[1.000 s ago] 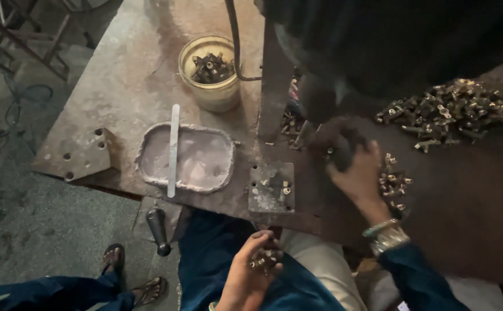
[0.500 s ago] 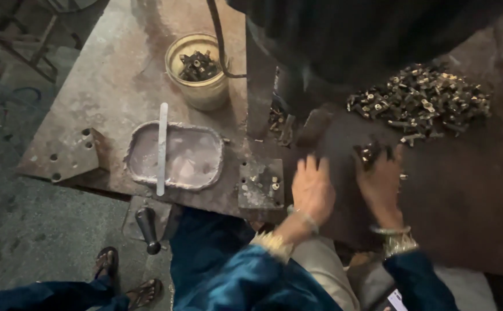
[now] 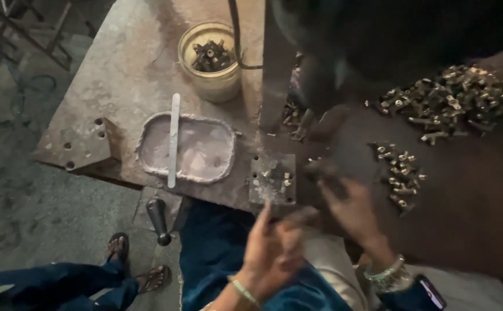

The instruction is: The person assembles small brass-colored metal parts by hand. They pick up a base component and a pin, insert the pin into the base, and place the assembled unit into a container. This process is repeated continuously.

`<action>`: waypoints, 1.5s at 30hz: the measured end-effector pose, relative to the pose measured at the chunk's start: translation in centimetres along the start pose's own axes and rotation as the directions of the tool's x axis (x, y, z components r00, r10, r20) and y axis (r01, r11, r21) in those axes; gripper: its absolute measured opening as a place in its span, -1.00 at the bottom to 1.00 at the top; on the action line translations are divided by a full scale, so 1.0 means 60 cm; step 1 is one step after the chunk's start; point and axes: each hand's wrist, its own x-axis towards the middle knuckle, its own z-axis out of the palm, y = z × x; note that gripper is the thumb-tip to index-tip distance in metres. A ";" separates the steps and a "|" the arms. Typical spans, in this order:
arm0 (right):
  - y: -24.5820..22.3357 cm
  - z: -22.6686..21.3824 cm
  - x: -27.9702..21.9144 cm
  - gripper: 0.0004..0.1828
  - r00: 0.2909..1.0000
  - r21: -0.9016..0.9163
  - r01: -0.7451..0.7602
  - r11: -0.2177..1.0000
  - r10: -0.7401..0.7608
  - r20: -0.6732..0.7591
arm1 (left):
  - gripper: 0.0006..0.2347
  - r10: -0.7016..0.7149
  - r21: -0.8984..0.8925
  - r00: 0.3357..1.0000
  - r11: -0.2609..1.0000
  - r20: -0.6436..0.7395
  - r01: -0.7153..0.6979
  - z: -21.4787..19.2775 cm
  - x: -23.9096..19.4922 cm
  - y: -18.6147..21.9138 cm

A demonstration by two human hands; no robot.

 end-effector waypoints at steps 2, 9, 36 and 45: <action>-0.038 0.034 0.008 -0.66 0.898 -0.313 0.414 0.855 -0.327 0.293 | -0.40 -0.406 -0.655 0.911 0.669 0.072 0.350 -0.050 -0.023 0.037; 0.006 0.061 0.033 -0.59 0.730 -0.368 0.668 0.646 -0.476 0.490 | -0.76 -0.073 0.165 0.938 0.977 -0.340 0.136 -0.050 0.013 0.080; -0.114 0.004 0.177 -0.73 0.767 0.309 -0.064 0.949 -0.152 0.624 | -0.58 0.597 0.969 0.790 -0.246 0.142 0.012 -0.066 0.140 -0.011; -0.101 0.013 0.167 -0.66 0.771 0.460 -0.127 0.879 -0.204 0.603 | -0.89 0.402 0.936 0.887 -0.341 0.228 -0.086 -0.013 0.197 -0.064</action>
